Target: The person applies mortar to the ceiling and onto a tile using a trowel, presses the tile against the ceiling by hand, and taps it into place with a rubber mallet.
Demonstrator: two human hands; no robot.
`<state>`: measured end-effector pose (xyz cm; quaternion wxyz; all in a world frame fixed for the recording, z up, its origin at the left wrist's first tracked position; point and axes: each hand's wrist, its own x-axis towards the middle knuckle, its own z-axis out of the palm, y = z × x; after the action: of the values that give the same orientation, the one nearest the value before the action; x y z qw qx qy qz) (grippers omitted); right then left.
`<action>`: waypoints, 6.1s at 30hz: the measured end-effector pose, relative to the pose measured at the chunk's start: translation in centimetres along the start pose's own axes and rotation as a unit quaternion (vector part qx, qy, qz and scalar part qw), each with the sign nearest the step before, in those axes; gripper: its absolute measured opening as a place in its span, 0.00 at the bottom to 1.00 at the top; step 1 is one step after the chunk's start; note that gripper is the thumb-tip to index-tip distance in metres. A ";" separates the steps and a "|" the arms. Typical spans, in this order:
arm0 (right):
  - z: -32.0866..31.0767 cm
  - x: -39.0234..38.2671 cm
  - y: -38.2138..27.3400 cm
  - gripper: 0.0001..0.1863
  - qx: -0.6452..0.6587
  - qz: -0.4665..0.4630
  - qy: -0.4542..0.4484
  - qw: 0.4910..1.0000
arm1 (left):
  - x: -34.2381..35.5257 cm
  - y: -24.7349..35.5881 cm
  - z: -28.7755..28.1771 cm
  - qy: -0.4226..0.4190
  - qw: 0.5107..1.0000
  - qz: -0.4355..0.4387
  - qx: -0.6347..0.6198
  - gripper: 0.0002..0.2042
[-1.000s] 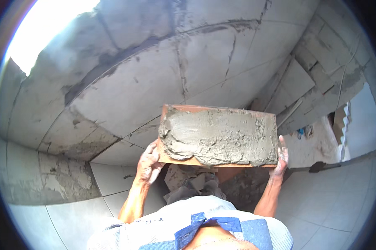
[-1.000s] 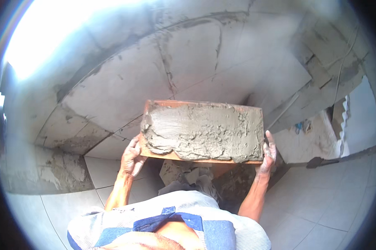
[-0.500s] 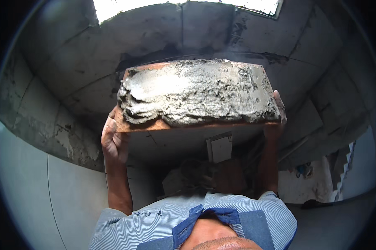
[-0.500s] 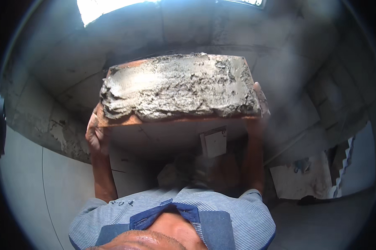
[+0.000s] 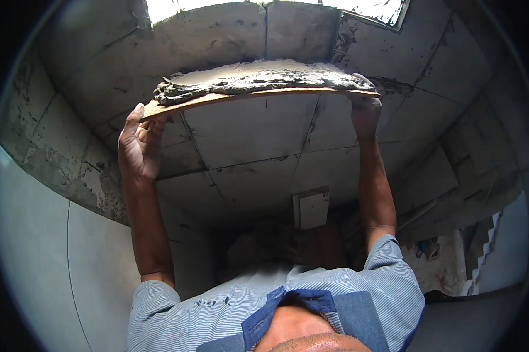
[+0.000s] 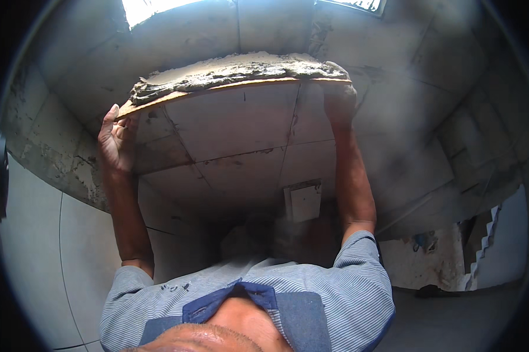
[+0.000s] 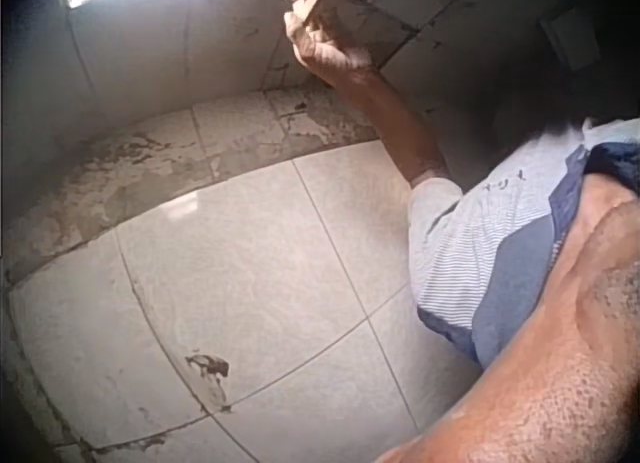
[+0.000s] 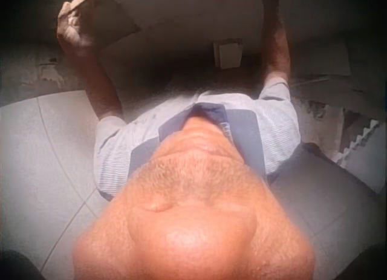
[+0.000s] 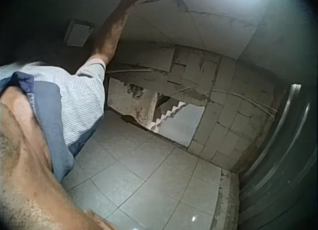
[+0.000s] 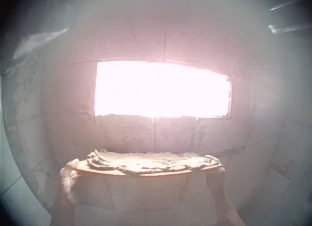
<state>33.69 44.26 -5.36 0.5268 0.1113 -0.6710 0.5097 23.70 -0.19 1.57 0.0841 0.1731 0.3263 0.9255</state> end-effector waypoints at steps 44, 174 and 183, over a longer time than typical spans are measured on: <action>6.2 12.1 -1.3 0.22 -0.492 -0.084 -0.064 0.864 | 14.2 2.7 0.4 -0.020 0.848 0.205 0.489 0.15; 23.1 5.4 0.3 0.33 -0.304 -0.435 -0.227 0.817 | 15.9 -1.1 -5.1 0.112 0.681 0.373 0.619 0.29; 7.6 -37.8 11.7 0.13 -0.414 0.299 -0.467 0.722 | 12.8 -9.0 4.2 -0.149 0.407 0.604 0.670 0.24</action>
<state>37.02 28.86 -42.43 -0.0397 -0.1001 -0.9749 0.1950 13.78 12.62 2.30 -0.5918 0.4611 0.6353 0.1829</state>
